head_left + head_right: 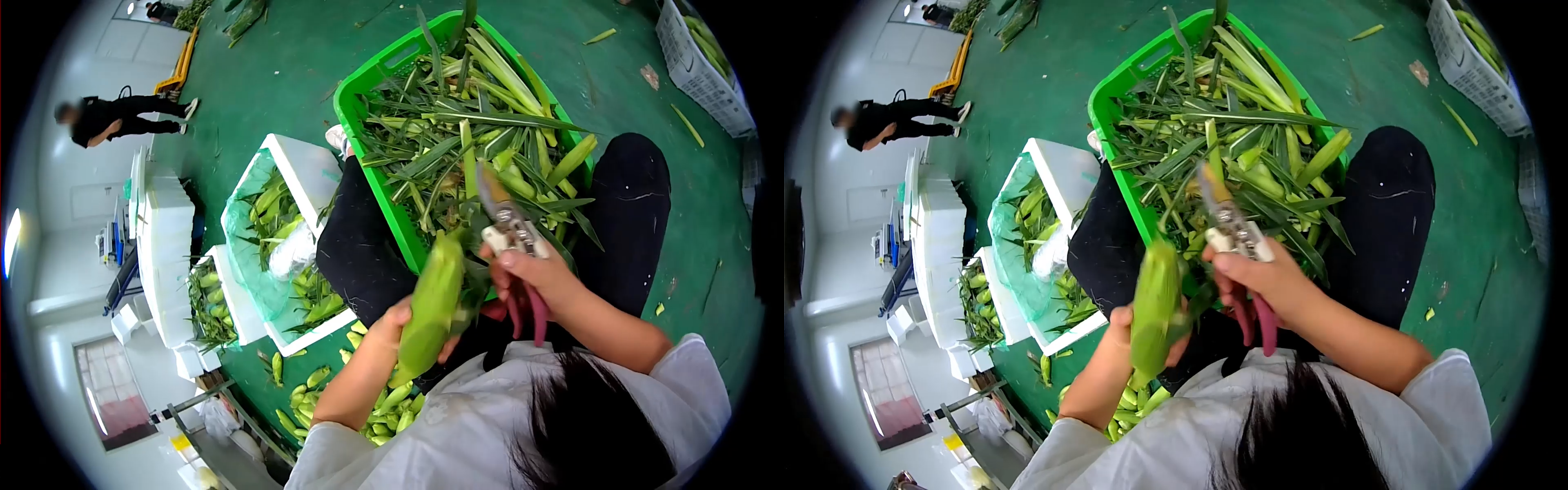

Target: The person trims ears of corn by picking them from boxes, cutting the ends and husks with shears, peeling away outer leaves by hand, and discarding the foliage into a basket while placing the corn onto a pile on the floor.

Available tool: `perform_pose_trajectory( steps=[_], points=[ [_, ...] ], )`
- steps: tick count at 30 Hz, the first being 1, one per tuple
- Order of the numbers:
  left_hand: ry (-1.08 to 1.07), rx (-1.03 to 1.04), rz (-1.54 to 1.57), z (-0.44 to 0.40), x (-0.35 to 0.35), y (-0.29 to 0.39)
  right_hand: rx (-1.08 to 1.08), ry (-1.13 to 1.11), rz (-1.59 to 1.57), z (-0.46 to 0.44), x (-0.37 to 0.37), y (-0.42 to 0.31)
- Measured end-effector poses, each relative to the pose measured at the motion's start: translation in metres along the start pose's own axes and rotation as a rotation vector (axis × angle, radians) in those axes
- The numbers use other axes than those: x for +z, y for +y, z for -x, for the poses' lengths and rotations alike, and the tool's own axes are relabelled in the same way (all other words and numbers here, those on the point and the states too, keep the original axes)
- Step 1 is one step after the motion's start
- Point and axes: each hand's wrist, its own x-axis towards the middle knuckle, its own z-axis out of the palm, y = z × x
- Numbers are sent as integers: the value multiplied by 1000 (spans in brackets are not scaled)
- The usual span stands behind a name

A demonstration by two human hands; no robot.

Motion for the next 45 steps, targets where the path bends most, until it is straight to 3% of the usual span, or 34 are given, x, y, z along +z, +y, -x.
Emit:
perform_pose_trajectory(
  steps=[2,4,6,10,12,14,16,17,19,21,24,26,28,30,33,35,38,40,42,43,44,45],
  points=[
    [398,309,-419,-12,26,22,-9,-20,74,17,-2,-9],
    [621,556,-516,-18,33,38,-9,-132,190,35,3,-12],
    [775,732,-659,-23,40,47,155,-278,318,37,5,-12],
    [793,702,-978,-23,43,50,215,-290,462,13,17,10],
    [734,627,-1014,-23,50,43,3,-213,366,-5,24,26],
    [706,618,-916,-23,45,33,133,-159,428,-18,30,5],
    [482,495,-404,-11,30,40,115,-114,190,-20,27,10],
    [663,550,-396,-12,27,38,98,-80,252,-16,25,7],
    [744,805,-270,-11,24,47,133,-51,390,-1,25,-1],
    [860,1056,-232,-12,25,57,146,-157,472,11,17,5],
    [934,1324,-201,-23,25,63,109,-184,753,24,15,16],
    [895,1372,-113,-33,33,58,110,-124,785,20,12,29],
    [831,1351,-34,-45,42,43,5,-30,797,3,15,38],
    [840,1292,-48,-58,38,19,-351,195,866,-25,17,49],
    [820,1260,61,-57,27,19,-445,158,963,-45,20,49],
    [854,1246,108,-54,26,23,-292,105,880,-43,18,45],
    [818,1059,265,-37,16,37,-45,-40,639,-26,11,39],
    [840,920,471,-32,15,49,198,-220,197,-2,10,24],
    [559,919,516,-21,-5,50,175,-221,-54,16,2,23],
    [106,853,551,-19,-25,53,66,-133,-90,14,5,17],
    [285,922,462,-19,-41,49,21,-49,-32,9,11,6],
    [612,934,388,-23,-4,54,-119,59,228,1,11,4]
  ],
)
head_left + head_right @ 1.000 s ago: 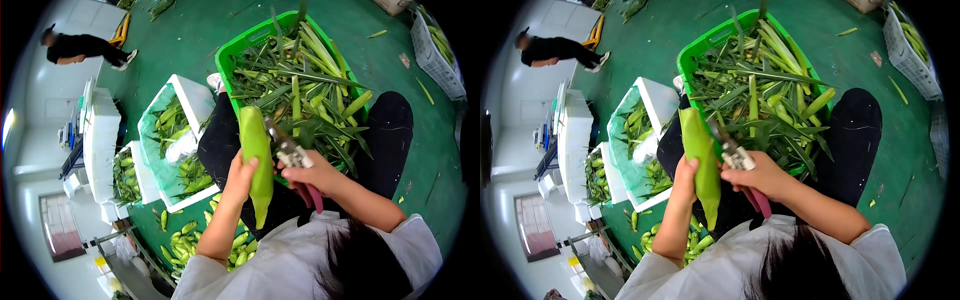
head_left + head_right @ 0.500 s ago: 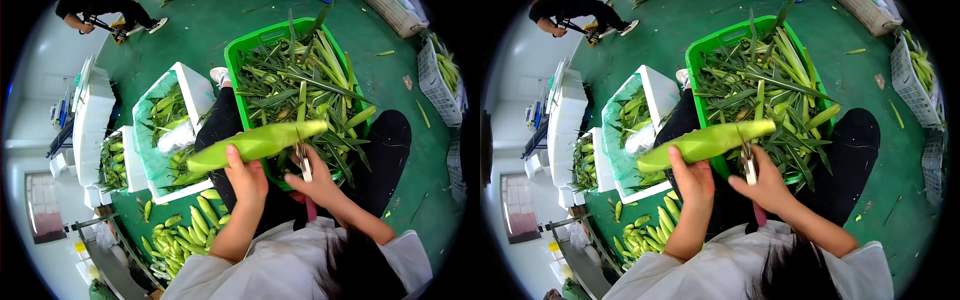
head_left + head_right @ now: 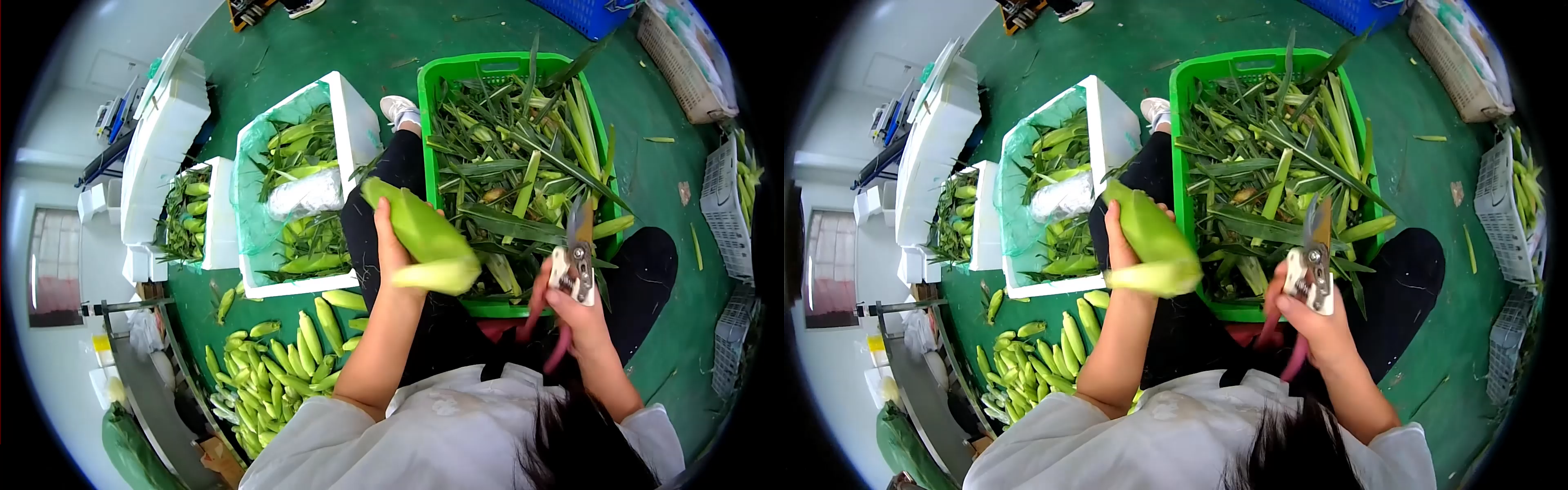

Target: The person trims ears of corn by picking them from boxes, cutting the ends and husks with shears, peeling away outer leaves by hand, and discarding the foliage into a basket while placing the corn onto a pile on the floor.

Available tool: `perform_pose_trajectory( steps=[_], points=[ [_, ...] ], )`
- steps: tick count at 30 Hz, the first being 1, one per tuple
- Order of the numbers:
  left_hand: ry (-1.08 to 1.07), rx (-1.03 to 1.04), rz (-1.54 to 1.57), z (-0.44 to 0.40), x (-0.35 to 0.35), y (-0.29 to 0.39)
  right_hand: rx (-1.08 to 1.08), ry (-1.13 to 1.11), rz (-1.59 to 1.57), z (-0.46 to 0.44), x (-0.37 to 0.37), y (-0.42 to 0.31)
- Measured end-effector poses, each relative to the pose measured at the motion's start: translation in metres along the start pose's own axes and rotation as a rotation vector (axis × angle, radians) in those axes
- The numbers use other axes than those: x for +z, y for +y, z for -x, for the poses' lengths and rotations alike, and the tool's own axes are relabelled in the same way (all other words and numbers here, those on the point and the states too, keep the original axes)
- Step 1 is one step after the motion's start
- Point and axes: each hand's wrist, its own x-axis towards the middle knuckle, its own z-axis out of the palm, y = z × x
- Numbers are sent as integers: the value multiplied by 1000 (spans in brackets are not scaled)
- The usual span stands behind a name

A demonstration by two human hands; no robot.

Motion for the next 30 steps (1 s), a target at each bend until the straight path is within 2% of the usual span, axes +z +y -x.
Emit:
perform_pose_trajectory(
  steps=[1,2,3,5,7,9,10,11,13,15,17,18,19,20,21,22,23,24,25,26,27,28,29,30],
  points=[
    [234,100,-187,18,33,-5,-140,116,261,-7,0,-1],
    [204,168,-256,-1,7,-14,-313,117,653,-14,2,-10],
    [169,222,-371,4,16,-19,-506,86,973,-16,14,-22],
    [53,247,-428,13,30,-26,-770,53,1252,-28,33,-27],
    [8,287,-453,15,37,-32,-509,10,1188,-37,34,-16],
    [-10,305,-400,18,42,-25,-245,-68,800,-46,20,-7],
    [-12,160,-268,18,39,-18,77,9,393,-41,25,-11],
    [-11,14,-134,19,32,-11,-71,22,497,-45,15,0],
    [-193,-81,170,16,20,0,-285,98,535,-49,9,6],
    [-247,-135,310,26,0,18,-182,301,647,-54,-12,-7],
    [-403,-98,391,35,-67,47,-539,521,1321,-62,-21,-26],
    [-345,-49,399,56,-86,68,-632,556,1453,-69,-46,-27],
    [-193,51,302,81,-122,93,-736,602,1574,-75,-71,-27],
    [60,207,294,111,-157,114,-599,491,1265,-78,-94,-26],
    [208,324,272,146,-204,138,-443,380,965,-80,-103,-26],
    [431,494,193,188,-263,160,-321,326,854,-76,-84,-25],
    [680,612,-16,244,-305,176,-196,275,746,-63,-55,-25],
    [853,675,89,308,-363,192,-69,227,643,-55,-38,-24],
    [1055,817,81,375,-411,200,-24,120,668,-60,-48,-10],
    [1090,977,216,453,-484,208,-32,71,728,-61,-49,8],
    [1306,1105,392,490,-432,200,-50,30,785,-63,-47,19],
    [1311,1245,321,558,-489,195,-58,1,833,-58,-33,24],
    [1356,1274,395,585,-457,188,6,-31,810,-61,-39,34],
    [1332,1453,461,618,-473,184,77,-56,781,-55,-25,33]
  ],
)
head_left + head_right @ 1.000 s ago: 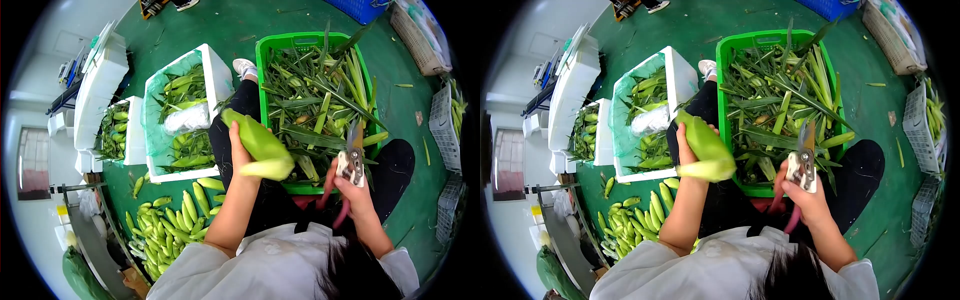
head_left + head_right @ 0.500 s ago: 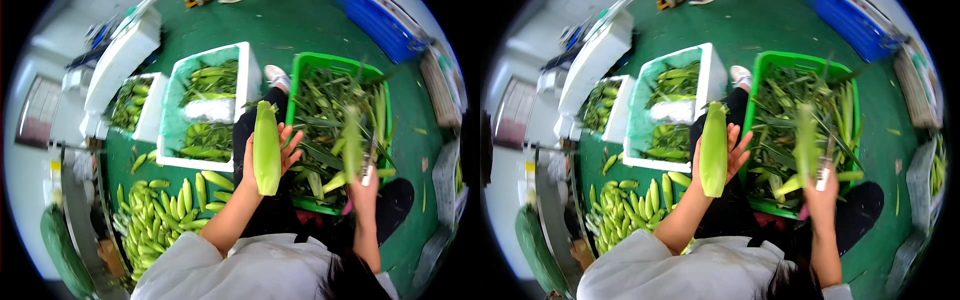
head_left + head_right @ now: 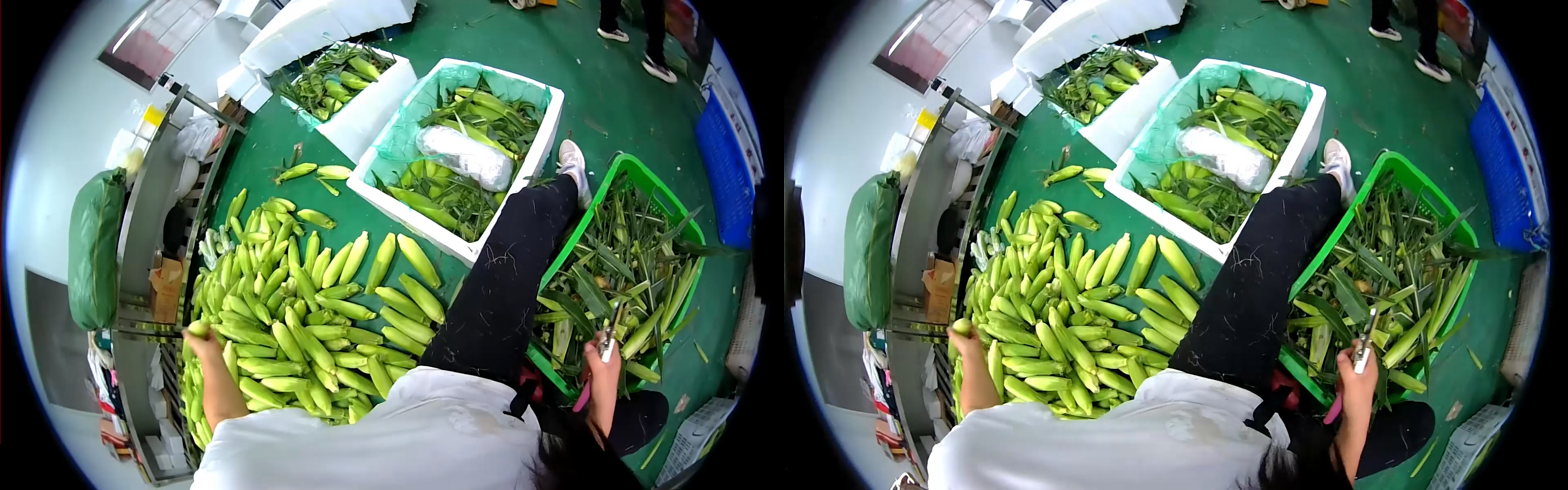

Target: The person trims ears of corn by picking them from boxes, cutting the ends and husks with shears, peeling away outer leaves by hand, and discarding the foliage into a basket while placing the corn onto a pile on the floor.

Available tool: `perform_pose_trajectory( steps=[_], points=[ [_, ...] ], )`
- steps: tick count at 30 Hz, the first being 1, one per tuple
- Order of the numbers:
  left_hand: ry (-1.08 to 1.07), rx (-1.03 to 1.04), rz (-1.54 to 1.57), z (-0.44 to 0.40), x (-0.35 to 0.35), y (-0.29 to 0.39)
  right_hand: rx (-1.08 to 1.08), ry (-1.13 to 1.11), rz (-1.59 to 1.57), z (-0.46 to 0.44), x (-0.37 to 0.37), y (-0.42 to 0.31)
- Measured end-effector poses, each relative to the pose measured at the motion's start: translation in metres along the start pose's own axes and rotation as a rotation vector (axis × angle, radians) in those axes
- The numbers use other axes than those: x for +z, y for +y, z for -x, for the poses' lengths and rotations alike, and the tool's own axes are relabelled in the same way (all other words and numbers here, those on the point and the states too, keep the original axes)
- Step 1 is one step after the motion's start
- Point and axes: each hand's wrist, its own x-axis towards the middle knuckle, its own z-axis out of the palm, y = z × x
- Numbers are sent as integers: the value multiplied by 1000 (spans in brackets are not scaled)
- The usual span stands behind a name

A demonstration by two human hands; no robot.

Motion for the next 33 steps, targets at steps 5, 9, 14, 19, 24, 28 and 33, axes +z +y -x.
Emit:
perform_pose_trajectory(
  steps=[5,9,14,19,24,28,33],
  points=[
    [-314,-156,205,19,82,-83,-7,-19,-4,16,17,-15],
    [-1239,237,-711,200,274,-302,97,5,-110,25,13,-10],
    [-2233,1272,-1847,337,363,-518,239,133,-210,50,-1,-12],
    [-2261,1644,-2313,351,355,-555,51,434,-40,49,-83,-54],
    [-2367,1408,-2066,314,348,-546,-171,787,786,-106,-212,-61],
    [-1851,1031,-1455,354,342,-468,-400,802,1139,-253,-262,-76],
    [-1101,-58,-735,371,294,-452,-251,518,968,-393,-298,-92]
  ],
)
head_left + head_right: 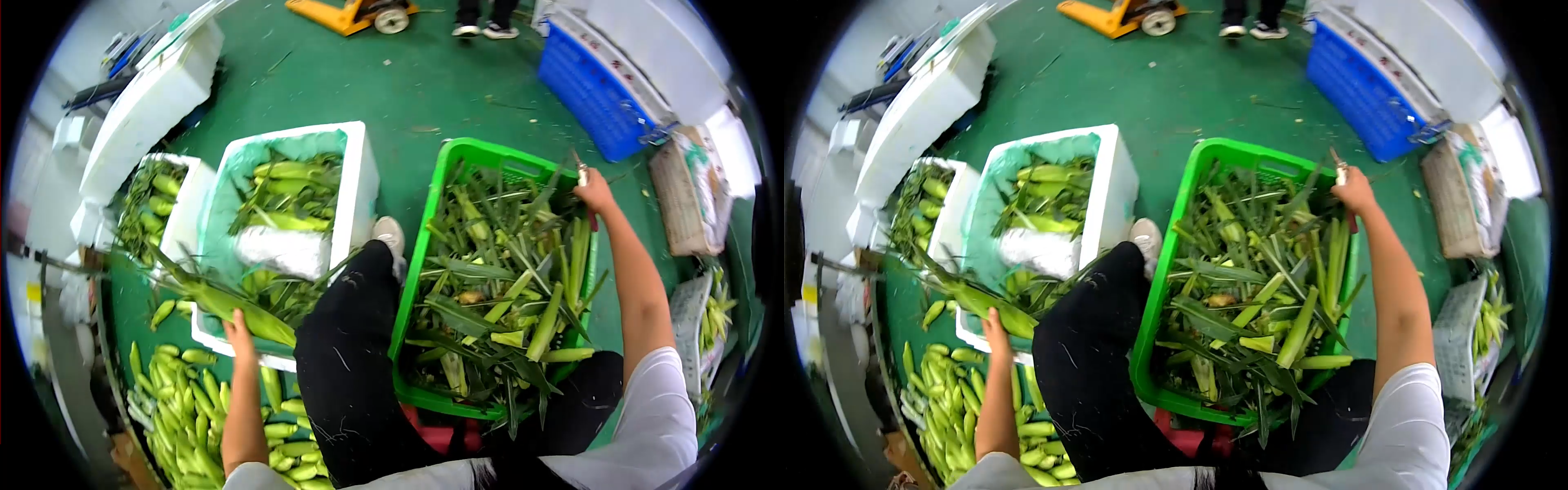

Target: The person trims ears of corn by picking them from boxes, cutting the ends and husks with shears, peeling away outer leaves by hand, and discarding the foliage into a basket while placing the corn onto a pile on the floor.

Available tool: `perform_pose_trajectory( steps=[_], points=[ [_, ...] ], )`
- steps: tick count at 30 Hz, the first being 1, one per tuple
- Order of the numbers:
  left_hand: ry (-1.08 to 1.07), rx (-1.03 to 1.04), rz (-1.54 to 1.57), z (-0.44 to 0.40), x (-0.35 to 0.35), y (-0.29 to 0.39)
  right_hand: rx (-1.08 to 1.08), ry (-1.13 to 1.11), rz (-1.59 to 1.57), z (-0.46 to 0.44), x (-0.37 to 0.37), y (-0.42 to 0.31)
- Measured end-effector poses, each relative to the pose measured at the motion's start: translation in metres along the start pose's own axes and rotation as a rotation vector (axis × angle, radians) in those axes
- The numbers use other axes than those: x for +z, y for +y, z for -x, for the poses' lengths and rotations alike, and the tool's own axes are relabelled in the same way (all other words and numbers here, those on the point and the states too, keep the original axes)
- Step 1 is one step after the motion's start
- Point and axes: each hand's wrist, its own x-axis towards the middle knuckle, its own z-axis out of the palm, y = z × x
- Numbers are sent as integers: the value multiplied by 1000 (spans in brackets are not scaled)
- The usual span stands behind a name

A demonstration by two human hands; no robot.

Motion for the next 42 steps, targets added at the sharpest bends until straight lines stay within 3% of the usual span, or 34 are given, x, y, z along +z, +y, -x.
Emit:
perform_pose_trajectory(
  steps=[1,2,4,6,11,12,14,18,22,24,26,30,32,34,35,36,37,40,42],
  points=[
    [44,-52,-118,12,-4,-13,40,-52,-99,-28,18,16],
    [-46,59,-150,21,-3,-6,28,-63,6,-39,21,7],
    [29,-13,-44,28,12,9,-8,-131,166,-58,29,-14],
    [1,-34,-75,26,8,5,-23,-80,149,-39,29,-30],
    [-154,231,-389,42,32,14,21,-34,229,24,32,-88],
    [-157,300,-345,41,36,14,-27,7,228,46,38,-101],
    [-78,191,-262,39,40,18,-88,110,272,77,49,-111],
    [-51,386,-212,22,42,-7,82,23,288,107,22,-121],
    [-186,362,-269,-2,60,-19,61,26,222,137,12,-72],
    [-87,428,-343,-12,76,-18,118,-47,73,160,-5,-78],
    [44,496,-184,-24,91,6,87,-96,-120,203,-24,-78],
    [-214,438,85,33,88,183,121,127,-323,308,-77,-107],
    [-522,194,171,96,79,257,136,276,-542,375,-100,-131],
    [-836,-29,139,133,80,266,162,256,-985,437,-95,-145],
    [-944,-44,59,172,91,271,155,155,-1143,467,-93,-160],
    [-1009,-187,103,207,103,264,150,63,-1299,492,-94,-178],
    [-1157,-312,80,223,112,243,134,-34,-1313,513,-97,-197],
    [-1330,-404,76,290,123,213,147,-281,-1334,554,-115,-239],
    [-1402,-219,-12,312,126,193,42,-335,-1128,560,-118,-244]
  ],
)
